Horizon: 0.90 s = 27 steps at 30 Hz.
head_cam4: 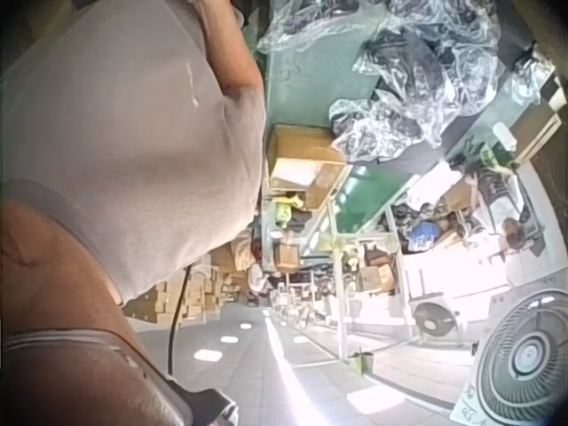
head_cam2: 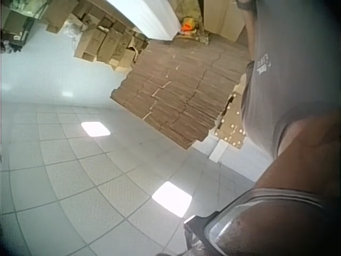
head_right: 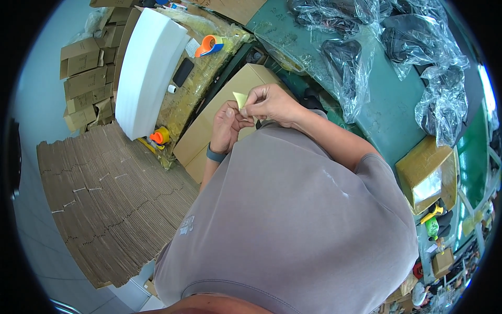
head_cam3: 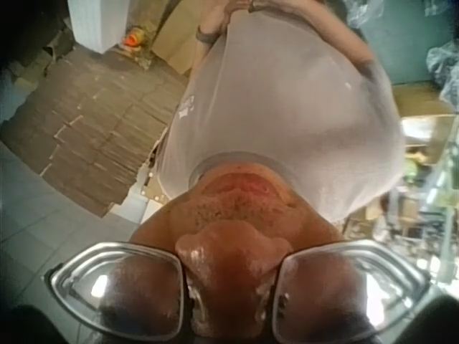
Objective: Pack items into cardboard boxes and seal them with packing tape.
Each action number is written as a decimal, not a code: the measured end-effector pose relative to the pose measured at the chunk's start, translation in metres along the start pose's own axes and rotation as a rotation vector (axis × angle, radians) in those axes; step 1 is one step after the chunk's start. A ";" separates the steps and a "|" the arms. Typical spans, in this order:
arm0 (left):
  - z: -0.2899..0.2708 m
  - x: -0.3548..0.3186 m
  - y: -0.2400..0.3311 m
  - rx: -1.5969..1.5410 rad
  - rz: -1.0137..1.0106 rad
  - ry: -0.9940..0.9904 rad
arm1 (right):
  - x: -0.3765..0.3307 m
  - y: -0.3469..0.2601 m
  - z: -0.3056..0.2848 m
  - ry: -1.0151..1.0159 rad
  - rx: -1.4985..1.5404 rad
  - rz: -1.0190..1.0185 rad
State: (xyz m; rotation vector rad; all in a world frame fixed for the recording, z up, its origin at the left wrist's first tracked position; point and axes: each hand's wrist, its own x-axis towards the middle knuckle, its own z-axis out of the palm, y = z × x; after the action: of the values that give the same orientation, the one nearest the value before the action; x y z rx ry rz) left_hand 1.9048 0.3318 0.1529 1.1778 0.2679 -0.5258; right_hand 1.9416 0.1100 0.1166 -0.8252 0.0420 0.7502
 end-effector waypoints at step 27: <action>-0.090 -0.029 -0.088 0.697 0.248 0.398 | 0.158 0.120 -0.164 0.554 -1.522 -0.212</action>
State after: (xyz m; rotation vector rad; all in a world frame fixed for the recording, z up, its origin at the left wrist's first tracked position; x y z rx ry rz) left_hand 1.8405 0.3972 0.0619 1.9694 0.2797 -0.1524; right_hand 2.0248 0.1445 -0.1245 -2.4273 -0.1439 0.2081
